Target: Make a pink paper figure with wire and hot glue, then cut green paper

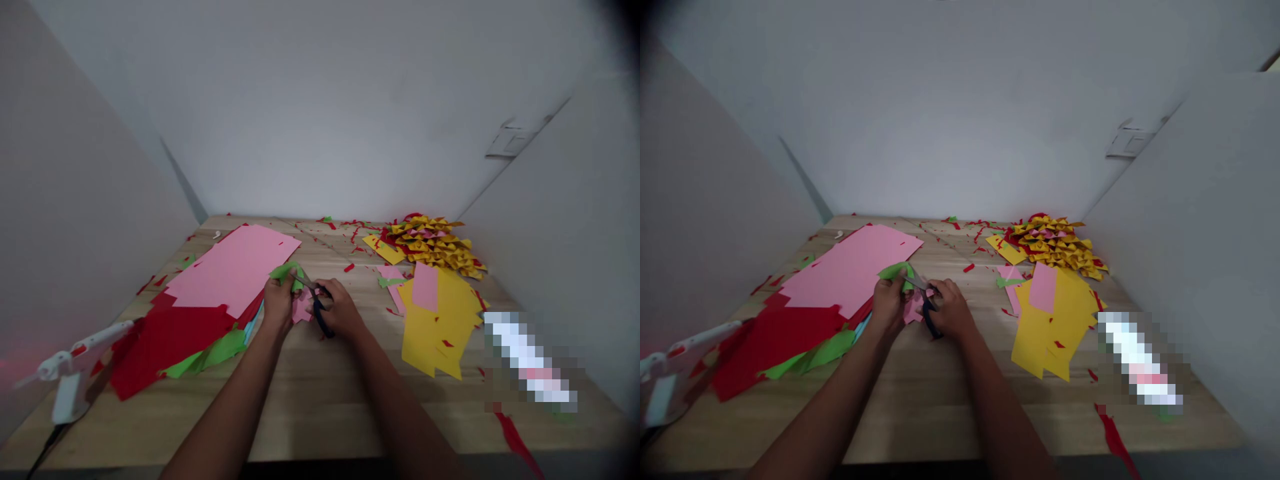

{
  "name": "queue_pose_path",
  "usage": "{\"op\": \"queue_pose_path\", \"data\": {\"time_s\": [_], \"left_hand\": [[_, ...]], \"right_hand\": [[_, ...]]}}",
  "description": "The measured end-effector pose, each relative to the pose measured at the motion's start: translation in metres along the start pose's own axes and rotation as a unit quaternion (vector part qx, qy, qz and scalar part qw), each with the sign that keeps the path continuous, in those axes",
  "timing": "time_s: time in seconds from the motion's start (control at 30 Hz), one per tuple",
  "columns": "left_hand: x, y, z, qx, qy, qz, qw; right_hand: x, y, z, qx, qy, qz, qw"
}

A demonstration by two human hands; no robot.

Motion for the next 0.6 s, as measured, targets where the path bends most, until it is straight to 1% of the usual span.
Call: {"op": "queue_pose_path", "data": {"time_s": [0.2,0.33,0.43,0.5,0.6], "left_hand": [[0.002,-0.001,0.001,0.005,-0.001,-0.006,1.0],[0.003,-0.002,0.003,0.005,-0.009,-0.012,1.0],[0.005,-0.002,0.001,0.017,-0.017,-0.006,1.0],[0.006,0.001,-0.004,0.036,-0.021,0.003,0.999],[0.01,0.01,-0.015,0.077,-0.023,0.023,0.996]], "right_hand": [[-0.002,-0.001,0.0,0.013,0.002,0.005,1.0],[0.002,-0.002,0.005,0.021,0.017,0.005,1.0],[0.005,0.004,0.014,0.027,0.035,0.0,0.999],[0.005,0.013,0.022,0.024,0.049,-0.008,0.998],[-0.002,0.032,0.037,-0.007,0.065,-0.035,0.997]]}}
Point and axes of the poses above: each hand's wrist, its own y-axis away from the middle knuckle, its own z-axis out of the back of the hand, x = y × z, the point moved 6 cm from there along -y, towards the middle knuckle, and after that the axes turned 10 degrees about -z, right-handed, at the moved point
